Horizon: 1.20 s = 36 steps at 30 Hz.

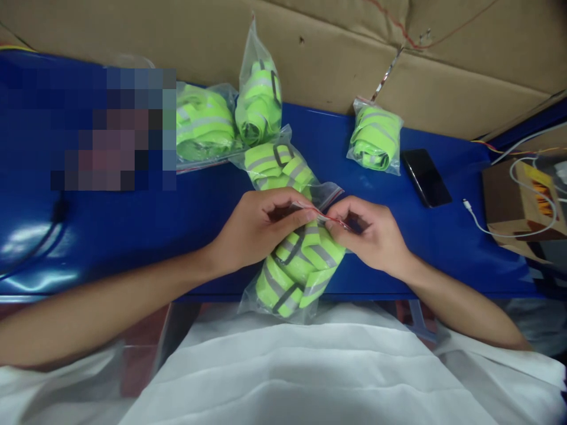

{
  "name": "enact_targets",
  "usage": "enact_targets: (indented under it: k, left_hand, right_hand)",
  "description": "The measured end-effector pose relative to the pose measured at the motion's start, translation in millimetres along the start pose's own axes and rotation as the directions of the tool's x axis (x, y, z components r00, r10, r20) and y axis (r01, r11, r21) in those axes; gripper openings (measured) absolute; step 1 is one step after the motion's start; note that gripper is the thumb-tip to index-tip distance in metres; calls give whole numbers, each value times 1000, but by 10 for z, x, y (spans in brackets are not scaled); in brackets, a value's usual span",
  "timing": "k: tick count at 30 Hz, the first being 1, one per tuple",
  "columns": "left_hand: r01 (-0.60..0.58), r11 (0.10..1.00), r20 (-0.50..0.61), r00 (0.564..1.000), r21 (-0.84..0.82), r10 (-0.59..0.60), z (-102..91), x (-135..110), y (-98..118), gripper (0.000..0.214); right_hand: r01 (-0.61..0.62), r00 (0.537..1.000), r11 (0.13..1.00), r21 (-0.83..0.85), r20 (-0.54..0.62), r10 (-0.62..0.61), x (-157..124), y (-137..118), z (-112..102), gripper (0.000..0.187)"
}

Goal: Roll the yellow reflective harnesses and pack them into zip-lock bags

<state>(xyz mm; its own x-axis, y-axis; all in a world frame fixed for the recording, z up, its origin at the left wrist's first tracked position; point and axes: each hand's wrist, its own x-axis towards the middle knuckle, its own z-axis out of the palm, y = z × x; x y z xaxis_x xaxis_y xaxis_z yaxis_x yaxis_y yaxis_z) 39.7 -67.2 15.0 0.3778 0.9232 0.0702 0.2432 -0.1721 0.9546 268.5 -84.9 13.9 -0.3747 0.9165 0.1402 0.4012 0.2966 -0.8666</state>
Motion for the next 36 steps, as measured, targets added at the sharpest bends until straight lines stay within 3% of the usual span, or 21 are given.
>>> enact_targets:
  k: [5, 8, 12, 17, 23, 26, 29, 33, 36]
  left_hand:
    - [53, 990, 92, 995, -130, -41, -6, 27, 5, 21]
    - [68, 993, 120, 991, -96, -56, 5, 23, -23, 21]
    - [30, 999, 75, 997, -38, -27, 4, 14, -14, 19]
    - [-2, 998, -19, 1000, -68, 0, -71, 26, 57, 17]
    - [171, 962, 106, 983, -213, -151, -130, 53, -8, 28]
    - [194, 941, 136, 977, -279, -161, -137, 81, -45, 27]
    - [141, 943, 178, 980, -303, -89, -155, 115, -48, 27]
    - [138, 933, 260, 964, -332, -51, -150, 130, -75, 36]
    - [184, 924, 280, 956, -335, -88, -116, 127, -134, 41]
  right_hand:
    - [31, 999, 999, -34, -23, -32, -14, 1, 36, 11]
    - [58, 998, 997, -46, -21, -59, -22, 8, 73, 12]
    - [43, 999, 999, 1, 11, -43, -18, -3, 25, 14]
    - [-82, 990, 992, 99, 126, 69, 3, -26, -210, 22]
    - [160, 980, 986, -35, 125, -155, 34, 35, -302, 12]
    - [182, 974, 983, -28, 142, -177, 50, 103, -339, 15]
    - [179, 981, 981, -73, 94, -172, 50, 172, -421, 20]
    - [144, 971, 974, -174, -167, -173, 183, 295, -606, 37]
    - [61, 930, 896, -440, -300, -211, 541, 457, -809, 51]
